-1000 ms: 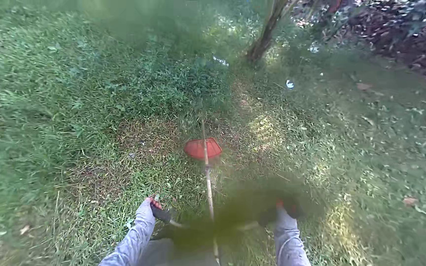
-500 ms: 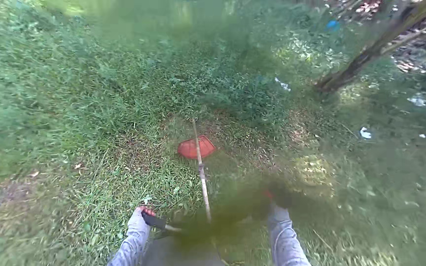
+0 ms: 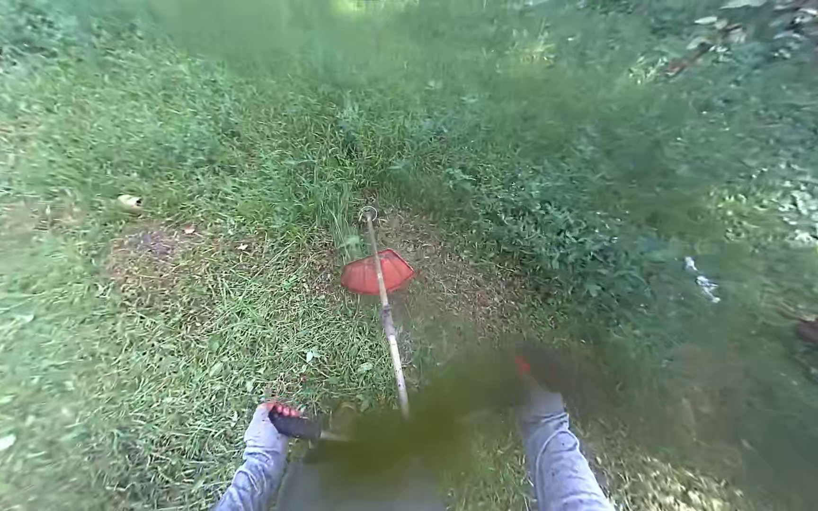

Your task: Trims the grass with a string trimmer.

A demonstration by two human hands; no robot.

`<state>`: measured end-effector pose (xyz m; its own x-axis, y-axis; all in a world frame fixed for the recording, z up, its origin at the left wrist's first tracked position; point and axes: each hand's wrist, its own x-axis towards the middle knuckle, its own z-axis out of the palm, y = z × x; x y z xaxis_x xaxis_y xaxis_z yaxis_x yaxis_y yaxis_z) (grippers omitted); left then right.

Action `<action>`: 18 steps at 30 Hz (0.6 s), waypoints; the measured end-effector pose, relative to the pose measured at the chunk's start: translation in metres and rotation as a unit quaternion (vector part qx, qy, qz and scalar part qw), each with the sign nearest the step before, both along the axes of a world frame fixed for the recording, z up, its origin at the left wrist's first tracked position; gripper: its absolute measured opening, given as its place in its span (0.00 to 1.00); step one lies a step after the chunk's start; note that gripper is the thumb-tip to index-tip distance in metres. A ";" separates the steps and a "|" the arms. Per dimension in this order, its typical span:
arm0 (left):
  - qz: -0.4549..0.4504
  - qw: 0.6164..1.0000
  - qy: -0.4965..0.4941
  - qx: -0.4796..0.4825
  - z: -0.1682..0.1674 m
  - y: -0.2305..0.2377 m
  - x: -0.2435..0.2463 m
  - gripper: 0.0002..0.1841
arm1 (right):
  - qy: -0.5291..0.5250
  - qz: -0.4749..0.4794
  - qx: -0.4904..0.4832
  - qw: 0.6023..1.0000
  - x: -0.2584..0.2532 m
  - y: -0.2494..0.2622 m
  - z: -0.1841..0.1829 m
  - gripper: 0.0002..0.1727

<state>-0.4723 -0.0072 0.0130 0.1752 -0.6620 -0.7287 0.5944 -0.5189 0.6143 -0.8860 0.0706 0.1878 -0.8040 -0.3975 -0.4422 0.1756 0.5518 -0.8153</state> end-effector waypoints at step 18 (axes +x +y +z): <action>0.041 0.999 -0.017 0.012 -0.020 0.146 -0.152 0.26 | -0.024 0.062 -0.054 0.996 -0.169 0.112 -0.032 0.17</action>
<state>-0.6247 0.1391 -0.0068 0.2534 -0.6269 -0.7367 0.6152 -0.4833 0.6229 -1.0545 0.1826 0.1561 -0.7253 -0.5397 -0.4273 0.1514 0.4805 -0.8638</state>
